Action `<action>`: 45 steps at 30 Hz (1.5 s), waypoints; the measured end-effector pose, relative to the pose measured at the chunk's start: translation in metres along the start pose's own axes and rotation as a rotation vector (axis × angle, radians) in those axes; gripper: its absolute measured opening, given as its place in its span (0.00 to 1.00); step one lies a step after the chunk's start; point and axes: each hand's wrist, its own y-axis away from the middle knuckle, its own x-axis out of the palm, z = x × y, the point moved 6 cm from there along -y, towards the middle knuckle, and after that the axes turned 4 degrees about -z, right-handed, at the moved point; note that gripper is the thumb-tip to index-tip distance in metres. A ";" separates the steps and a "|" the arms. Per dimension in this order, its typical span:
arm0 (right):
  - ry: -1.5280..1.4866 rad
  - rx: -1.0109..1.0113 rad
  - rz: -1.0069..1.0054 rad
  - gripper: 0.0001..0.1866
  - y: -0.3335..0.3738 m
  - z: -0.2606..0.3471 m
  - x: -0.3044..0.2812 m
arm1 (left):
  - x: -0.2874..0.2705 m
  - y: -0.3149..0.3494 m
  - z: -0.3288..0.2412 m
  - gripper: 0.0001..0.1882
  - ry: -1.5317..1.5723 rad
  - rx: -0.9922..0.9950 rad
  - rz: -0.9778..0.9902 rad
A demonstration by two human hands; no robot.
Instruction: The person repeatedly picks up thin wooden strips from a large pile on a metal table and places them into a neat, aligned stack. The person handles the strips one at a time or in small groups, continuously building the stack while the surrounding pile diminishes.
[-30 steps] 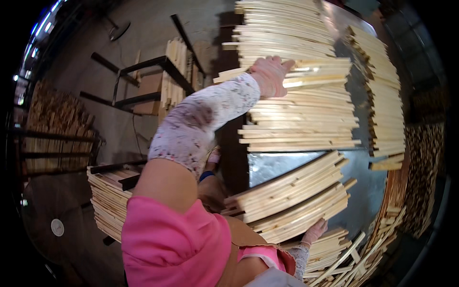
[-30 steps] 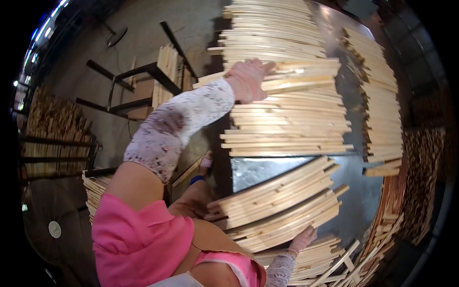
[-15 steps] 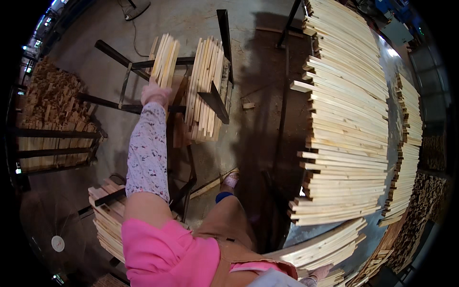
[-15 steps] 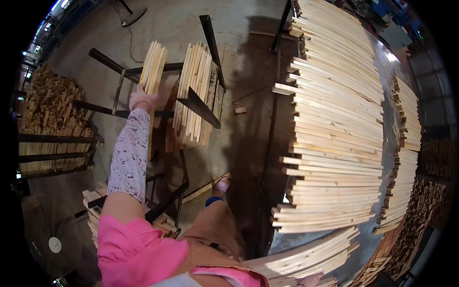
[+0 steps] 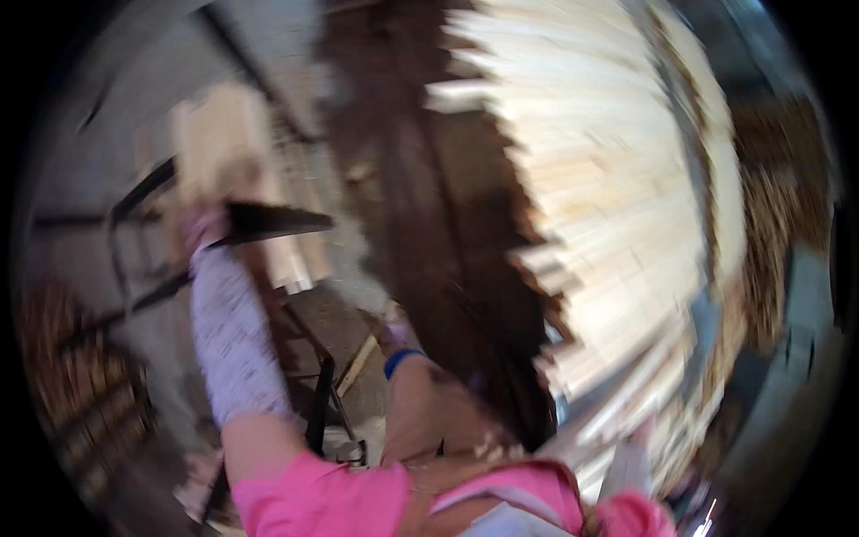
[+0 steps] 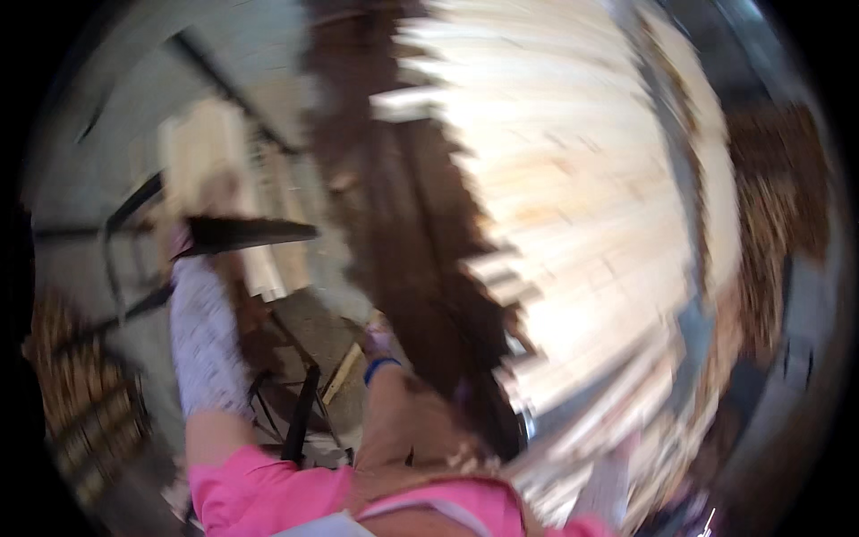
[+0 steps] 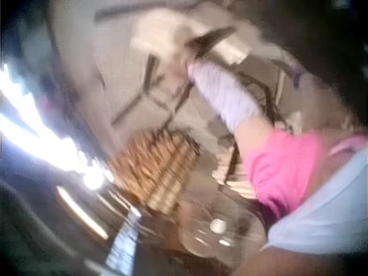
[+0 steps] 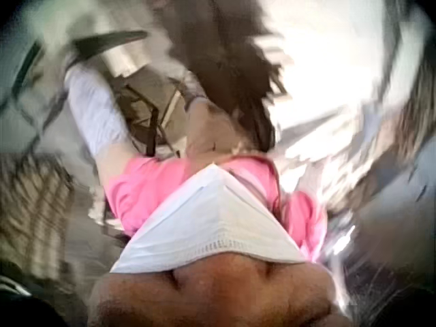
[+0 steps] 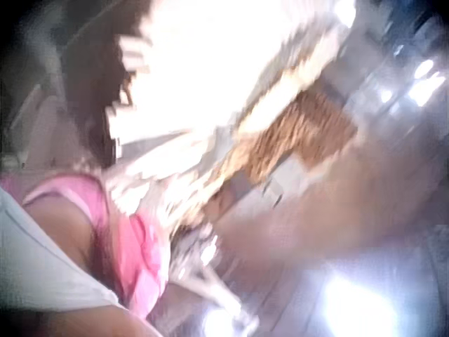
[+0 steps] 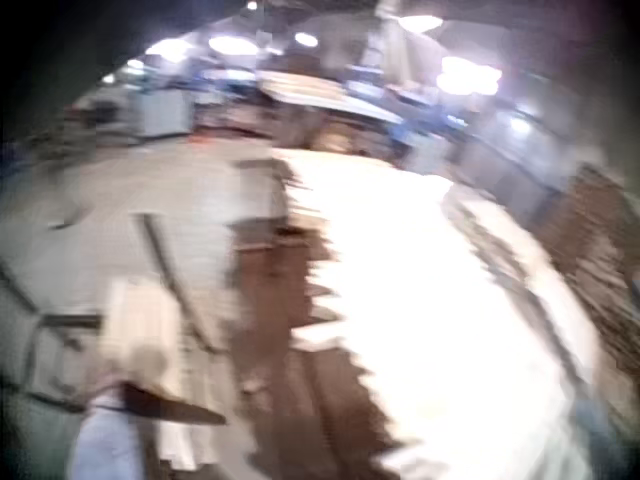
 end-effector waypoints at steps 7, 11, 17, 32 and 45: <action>-0.133 0.405 -0.224 0.43 -0.006 -0.047 -0.018 | -0.165 0.345 -0.092 0.25 0.711 0.615 0.359; -0.327 0.421 -0.013 0.43 -0.009 -0.029 -0.031 | -0.269 0.510 -0.228 0.24 0.950 1.046 1.012; 0.010 0.242 0.020 0.52 -0.034 -0.039 -0.044 | -0.301 0.640 -0.516 0.44 0.744 1.438 0.669; -1.039 -0.024 -0.186 0.40 -0.028 0.005 -0.165 | -0.414 0.720 -0.667 0.44 1.237 0.779 1.649; -0.571 -0.348 -0.461 0.29 0.068 0.040 -0.242 | -0.493 0.699 -0.696 0.27 1.569 0.813 2.050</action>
